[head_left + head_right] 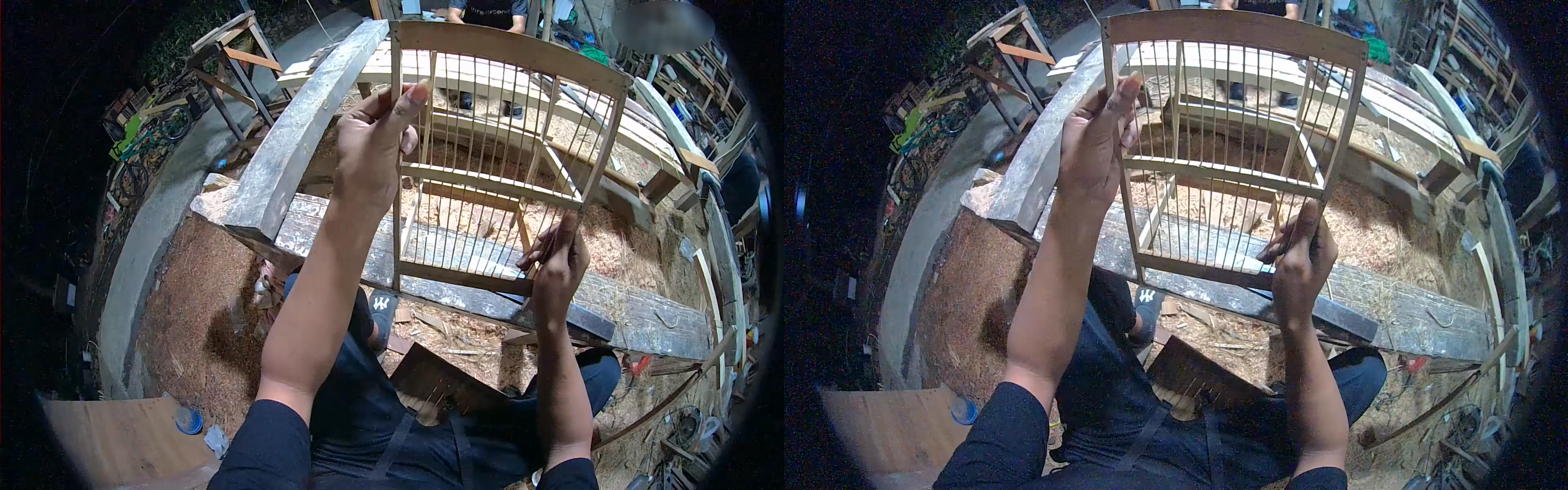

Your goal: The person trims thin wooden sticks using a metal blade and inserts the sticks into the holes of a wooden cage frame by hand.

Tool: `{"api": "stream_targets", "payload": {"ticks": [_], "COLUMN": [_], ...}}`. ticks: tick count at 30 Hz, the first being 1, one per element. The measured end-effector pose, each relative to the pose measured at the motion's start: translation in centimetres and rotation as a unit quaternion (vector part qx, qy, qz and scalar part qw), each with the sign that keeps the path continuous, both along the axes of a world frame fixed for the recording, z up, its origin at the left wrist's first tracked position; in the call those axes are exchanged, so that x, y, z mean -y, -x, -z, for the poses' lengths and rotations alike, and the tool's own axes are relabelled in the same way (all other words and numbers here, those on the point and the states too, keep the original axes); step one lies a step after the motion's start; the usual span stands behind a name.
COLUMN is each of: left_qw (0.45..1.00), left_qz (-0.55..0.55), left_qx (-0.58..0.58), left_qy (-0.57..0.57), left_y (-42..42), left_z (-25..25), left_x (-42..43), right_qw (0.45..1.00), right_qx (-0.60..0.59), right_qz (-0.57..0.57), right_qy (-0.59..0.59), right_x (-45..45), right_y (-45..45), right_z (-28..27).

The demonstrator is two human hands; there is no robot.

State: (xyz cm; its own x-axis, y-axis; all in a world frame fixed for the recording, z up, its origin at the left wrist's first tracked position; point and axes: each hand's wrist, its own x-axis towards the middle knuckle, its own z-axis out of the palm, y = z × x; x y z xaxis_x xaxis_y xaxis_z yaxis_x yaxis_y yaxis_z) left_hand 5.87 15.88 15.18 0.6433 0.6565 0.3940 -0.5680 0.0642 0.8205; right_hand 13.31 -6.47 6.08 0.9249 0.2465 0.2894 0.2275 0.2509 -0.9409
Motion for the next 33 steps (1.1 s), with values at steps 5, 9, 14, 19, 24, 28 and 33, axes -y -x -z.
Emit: {"api": "stream_targets", "payload": {"ticks": [5, 9, 14, 19, 24, 28, 33], "left_qw": [1.000, 0.998, 0.997, 0.996, 0.995, 0.995, 0.999], "left_qz": [-0.013, 0.023, 0.032, 0.059, 0.058, 0.065, 0.039], "left_qx": [0.000, -0.014, 0.003, 0.003, -0.002, -0.002, 0.009], "left_qy": [0.014, 0.050, 0.064, 0.062, 0.077, 0.076, 0.028], "left_y": [0.49, 0.58, 0.38, 0.47, 0.49, 0.51, 0.39], "left_z": [0.35, 0.53, 0.52, 0.59, 0.27, 0.44, 0.96], "left_x": [0.36, 0.08, 0.15, -0.22, -0.03, -0.25, -0.21], "right_qw": [1.000, 1.000, 1.000, 1.000, 1.000, 1.000, 1.000], "right_qx": [0.020, 0.016, 0.020, 0.010, 0.012, 0.009, 0.018], "right_qz": [-0.009, -0.007, -0.007, 0.008, 0.006, 0.006, -0.002], "right_qy": [0.005, 0.003, 0.000, 0.010, 0.000, 0.002, 0.007], "right_x": [0.21, 0.19, 0.19, 0.03, 0.01, -0.03, 0.22], "right_y": [0.14, 0.06, -0.12, 0.16, 0.04, 0.22, 0.02], "right_z": [0.02, 0.12, 0.41, 0.10, 0.19, 0.02, 0.10]}}
